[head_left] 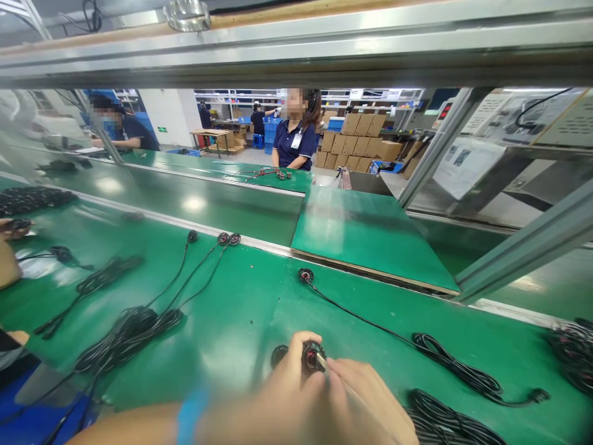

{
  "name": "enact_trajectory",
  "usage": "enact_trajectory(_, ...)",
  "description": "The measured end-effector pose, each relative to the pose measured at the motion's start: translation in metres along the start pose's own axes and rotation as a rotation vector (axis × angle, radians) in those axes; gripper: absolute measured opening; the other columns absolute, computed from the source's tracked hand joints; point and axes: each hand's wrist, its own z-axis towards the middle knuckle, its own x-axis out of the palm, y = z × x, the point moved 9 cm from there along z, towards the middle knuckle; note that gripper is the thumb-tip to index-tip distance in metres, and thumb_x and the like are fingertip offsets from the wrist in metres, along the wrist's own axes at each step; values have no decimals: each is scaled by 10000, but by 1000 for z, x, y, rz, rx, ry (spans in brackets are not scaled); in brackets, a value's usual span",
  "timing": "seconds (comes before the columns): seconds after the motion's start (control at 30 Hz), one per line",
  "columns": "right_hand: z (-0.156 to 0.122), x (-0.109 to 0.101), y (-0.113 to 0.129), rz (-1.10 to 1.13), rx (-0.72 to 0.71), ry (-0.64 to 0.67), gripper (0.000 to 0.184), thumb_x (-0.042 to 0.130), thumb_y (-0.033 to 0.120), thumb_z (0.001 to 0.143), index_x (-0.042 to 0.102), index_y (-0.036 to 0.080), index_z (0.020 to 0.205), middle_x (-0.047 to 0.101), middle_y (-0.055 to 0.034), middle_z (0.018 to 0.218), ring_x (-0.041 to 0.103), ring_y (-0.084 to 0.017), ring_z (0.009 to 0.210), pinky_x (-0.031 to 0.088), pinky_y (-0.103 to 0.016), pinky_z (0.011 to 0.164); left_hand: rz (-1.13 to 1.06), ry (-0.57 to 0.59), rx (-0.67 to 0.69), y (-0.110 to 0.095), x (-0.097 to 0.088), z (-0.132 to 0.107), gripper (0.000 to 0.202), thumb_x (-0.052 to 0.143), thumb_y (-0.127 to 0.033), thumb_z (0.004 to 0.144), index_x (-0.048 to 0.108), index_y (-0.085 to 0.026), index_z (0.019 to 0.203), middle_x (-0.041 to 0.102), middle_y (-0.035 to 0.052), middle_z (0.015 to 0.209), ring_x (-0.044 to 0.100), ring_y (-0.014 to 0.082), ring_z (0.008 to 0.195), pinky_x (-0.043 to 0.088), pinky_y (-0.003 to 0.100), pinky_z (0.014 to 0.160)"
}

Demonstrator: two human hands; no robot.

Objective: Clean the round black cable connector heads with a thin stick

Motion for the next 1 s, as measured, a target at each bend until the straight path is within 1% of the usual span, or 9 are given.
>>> enact_trajectory(0.1, -7, 0, 6, -126, -19, -19, 208, 589, 168, 869, 667, 205, 1057, 687, -51, 845, 675, -189, 729, 564, -280, 702, 71, 2, 13, 2, 2, -1, 508, 496, -255, 913, 280, -149, 1360, 549, 140, 1103, 546, 213, 962, 427, 378, 892)
enact_trajectory(0.23, -8, 0, 6, -90, -3, -44, 232, 601, 127, 843, 693, 221, 1034, 700, -49, 843, 686, -195, 700, 571, -272, 623, 129, -16, 90, 1, 4, -3, 441, 432, -225, 929, 288, -133, 1335, 547, 160, 1122, 557, 221, 1001, 410, 401, 942)
enact_trajectory(0.4, 3, 2, -6, 89, 29, 11, 179, 571, 127, 872, 665, 215, 996, 702, -47, 891, 685, -183, 810, 574, -287, 731, 205, -2, 190, -13, 3, -3, 459, 473, -257, 916, 293, -119, 1316, 532, 183, 1156, 536, 248, 1067, 390, 416, 978)
enact_trajectory(0.47, 7, 5, -19, 159, 111, 73, 119, 559, 160, 904, 666, 209, 920, 695, -49, 889, 679, -166, 826, 560, -251, 712, 218, 33, 238, -22, 4, -2, 451, 481, -266, 915, 301, -131, 1306, 520, 183, 1192, 520, 251, 1092, 389, 403, 983)
enact_trajectory(0.57, 8, 14, -40, 237, 264, 222, 205, 521, 267, 951, 660, 199, 817, 682, -44, 878, 660, -125, 717, 526, -194, 605, 238, 97, 271, -32, 8, -2, 376, 461, -281, 928, 357, -149, 1264, 516, 169, 1206, 522, 244, 1081, 402, 373, 963)
enact_trajectory(0.7, 5, 26, -46, 233, 278, 411, 238, 467, 312, 980, 652, 204, 876, 669, -20, 845, 638, -104, 680, 525, -188, 639, 233, 184, 240, -33, 16, -2, 351, 499, -312, 914, 404, -152, 1211, 541, 147, 1137, 516, 245, 1067, 394, 367, 957)
enact_trajectory(0.8, 9, 13, -34, 172, 142, 261, 136, 521, 233, 948, 647, 208, 904, 683, -25, 880, 663, -131, 823, 532, -222, 759, 137, 145, 157, -24, 13, 1, 304, 457, -312, 937, 400, -159, 1194, 559, 89, 987, 525, 215, 1014, 405, 356, 924)
enact_trajectory(0.9, 12, -3, -21, 170, 58, 71, 126, 559, 141, 901, 649, 208, 958, 689, -34, 920, 668, -152, 855, 538, -250, 761, 30, 88, 65, -11, 8, 2, 331, 402, -326, 965, 354, -168, 1252, 525, 16, 825, 538, 155, 822, 434, 306, 799)
enact_trajectory(1.0, 15, -8, -10, 163, 8, 32, 177, 556, 102, 887, 647, 203, 1000, 688, -29, 911, 667, -149, 817, 542, -250, 720, -87, 86, 18, -6, 9, 1, 387, 448, -343, 952, 341, -177, 1284, 489, -26, 741, 494, 116, 675, 419, 259, 692)
